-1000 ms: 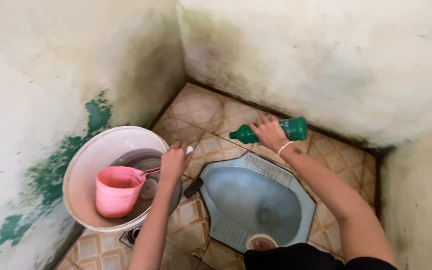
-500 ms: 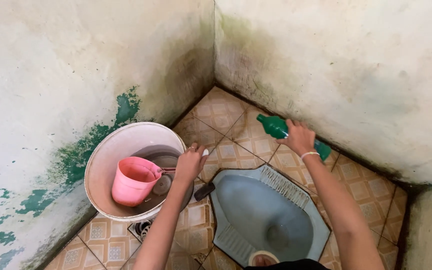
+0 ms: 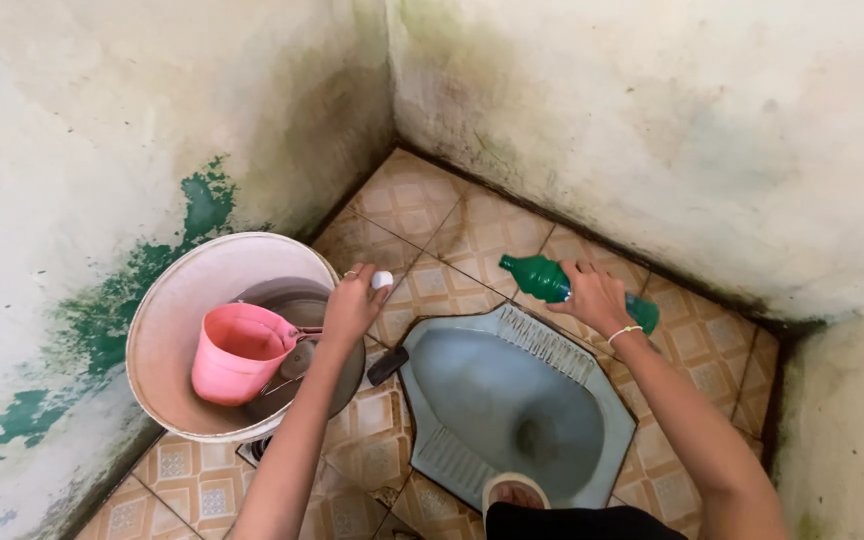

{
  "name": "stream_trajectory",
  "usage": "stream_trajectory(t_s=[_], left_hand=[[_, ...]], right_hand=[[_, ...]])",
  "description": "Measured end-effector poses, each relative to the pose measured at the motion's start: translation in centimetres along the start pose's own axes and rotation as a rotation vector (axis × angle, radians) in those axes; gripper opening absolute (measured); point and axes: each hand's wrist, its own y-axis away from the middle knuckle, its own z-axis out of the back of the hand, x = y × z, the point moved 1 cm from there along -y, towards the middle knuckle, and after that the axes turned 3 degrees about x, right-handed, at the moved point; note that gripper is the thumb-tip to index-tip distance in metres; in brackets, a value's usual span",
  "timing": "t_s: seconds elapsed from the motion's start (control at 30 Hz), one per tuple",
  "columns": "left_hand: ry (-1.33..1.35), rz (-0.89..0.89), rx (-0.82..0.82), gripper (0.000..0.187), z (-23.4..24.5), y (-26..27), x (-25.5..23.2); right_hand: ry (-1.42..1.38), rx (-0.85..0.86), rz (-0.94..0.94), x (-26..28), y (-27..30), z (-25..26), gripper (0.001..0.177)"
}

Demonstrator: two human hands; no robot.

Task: Cleaning a squat toilet using cleaning liquid, a brush, and water.

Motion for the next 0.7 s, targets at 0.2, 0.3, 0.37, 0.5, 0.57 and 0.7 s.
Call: stream_trajectory(t_s=[0.2, 0.3, 0.37, 0.5, 0.57, 0.7], left_hand=[[0.092, -0.001, -0.008, 0.030, 0.2, -0.2, -0.4], [0.068, -0.002, 0.007, 0.031, -0.3, -0.2, 0.3], [0.068, -0.027, 0.000, 0.032, -0.3, -0.2, 0.3], [0.036, 0.027, 0.068, 0.030, -0.4, -0.2, 0.2], [0.049, 0.010, 0.069, 0.030, -0.2, -0.1, 0.3], [0.093, -0.016, 0.039, 0.031, 1.1, 0.1, -1.1]], right_hand=[[0.293, 0.013, 0.120, -1.3, 1.8, -2.3, 0.078], [0.406, 0.092, 0.156, -1.3, 2.6, -3.2, 0.081], [0.434, 0.094, 0.148, -2.3, 3.3, -4.5, 0.083], [0.523, 0.139, 0.049, -4.7, 6.2, -6.2, 0.085], [0.546, 0.206, -0.039, -7.0, 8.4, -7.3, 0.083], [0.638, 0.274, -0.187, -8.7, 14.6, -6.0, 0.079]])
